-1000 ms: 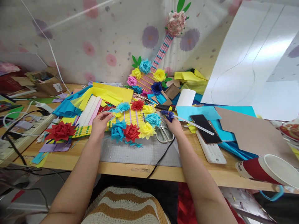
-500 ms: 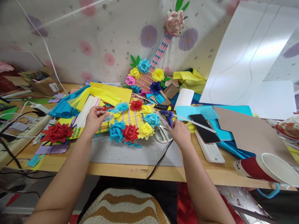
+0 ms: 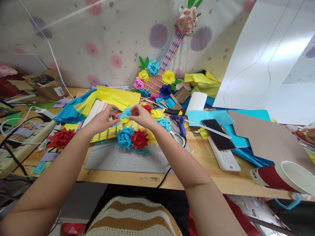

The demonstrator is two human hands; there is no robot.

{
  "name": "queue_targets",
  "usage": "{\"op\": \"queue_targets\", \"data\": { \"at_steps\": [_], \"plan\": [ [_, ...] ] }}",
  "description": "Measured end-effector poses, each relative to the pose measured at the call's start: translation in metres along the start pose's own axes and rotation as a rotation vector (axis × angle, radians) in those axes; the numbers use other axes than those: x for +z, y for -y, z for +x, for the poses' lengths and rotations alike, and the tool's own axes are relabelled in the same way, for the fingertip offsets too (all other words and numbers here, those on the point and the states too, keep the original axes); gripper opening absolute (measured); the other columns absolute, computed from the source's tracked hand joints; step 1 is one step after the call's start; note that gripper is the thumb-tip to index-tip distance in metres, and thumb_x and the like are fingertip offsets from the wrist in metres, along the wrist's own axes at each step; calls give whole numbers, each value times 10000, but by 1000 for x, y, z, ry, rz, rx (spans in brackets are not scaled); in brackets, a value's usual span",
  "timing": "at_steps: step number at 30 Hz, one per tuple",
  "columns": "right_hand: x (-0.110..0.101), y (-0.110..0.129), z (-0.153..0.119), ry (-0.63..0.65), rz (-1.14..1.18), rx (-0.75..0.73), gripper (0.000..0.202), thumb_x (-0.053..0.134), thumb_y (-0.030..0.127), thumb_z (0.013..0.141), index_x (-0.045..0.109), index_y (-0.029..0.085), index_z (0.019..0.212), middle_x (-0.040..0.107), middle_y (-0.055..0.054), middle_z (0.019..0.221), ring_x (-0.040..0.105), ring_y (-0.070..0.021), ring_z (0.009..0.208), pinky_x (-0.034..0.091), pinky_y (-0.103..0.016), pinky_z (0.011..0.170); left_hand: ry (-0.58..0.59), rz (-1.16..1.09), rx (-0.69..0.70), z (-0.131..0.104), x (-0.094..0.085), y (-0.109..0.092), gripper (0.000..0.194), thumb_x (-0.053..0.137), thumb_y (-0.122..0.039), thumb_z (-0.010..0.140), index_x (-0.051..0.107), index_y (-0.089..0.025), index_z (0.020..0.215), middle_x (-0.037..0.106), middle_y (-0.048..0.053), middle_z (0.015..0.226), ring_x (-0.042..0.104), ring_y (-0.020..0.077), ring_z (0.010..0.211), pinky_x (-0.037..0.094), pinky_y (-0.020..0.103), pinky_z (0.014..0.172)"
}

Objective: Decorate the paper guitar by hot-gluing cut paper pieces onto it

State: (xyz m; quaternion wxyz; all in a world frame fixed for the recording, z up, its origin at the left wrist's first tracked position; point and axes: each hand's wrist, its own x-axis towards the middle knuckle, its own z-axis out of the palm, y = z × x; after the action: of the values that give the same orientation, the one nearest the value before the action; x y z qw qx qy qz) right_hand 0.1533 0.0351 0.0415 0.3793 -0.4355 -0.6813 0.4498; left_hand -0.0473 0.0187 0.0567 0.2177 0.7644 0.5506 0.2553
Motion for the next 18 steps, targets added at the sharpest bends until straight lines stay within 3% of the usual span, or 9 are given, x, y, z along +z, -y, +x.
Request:
{"op": "queue_targets", "data": {
  "at_steps": [3,11,18],
  "plan": [
    [12,-4,23,38,0,52,215,624,179,666,460,202,802,565,34,724,563,-113,707,461,-261,674,-43,32,-42,5,1,10,348,636,-205,674,474,-250,979,690,-12,755,615,191,692,375,271,622],
    [28,-21,41,74,-258,-17,188,565,89,691,483,195,822,603,25,779,575,-112,743,445,-256,703,-212,-109,-442,10,16,44,380,717,-231,526,446,-241,792,605,-23,589,611,227,681,406,312,663],
    [8,-17,33,-67,-308,-53,138,547,148,708,501,191,831,614,-1,836,564,-122,754,437,-268,725,-254,-240,-619,21,38,67,434,781,-221,370,497,-207,698,610,27,654,633,296,803,425,356,725]
  ]
}}
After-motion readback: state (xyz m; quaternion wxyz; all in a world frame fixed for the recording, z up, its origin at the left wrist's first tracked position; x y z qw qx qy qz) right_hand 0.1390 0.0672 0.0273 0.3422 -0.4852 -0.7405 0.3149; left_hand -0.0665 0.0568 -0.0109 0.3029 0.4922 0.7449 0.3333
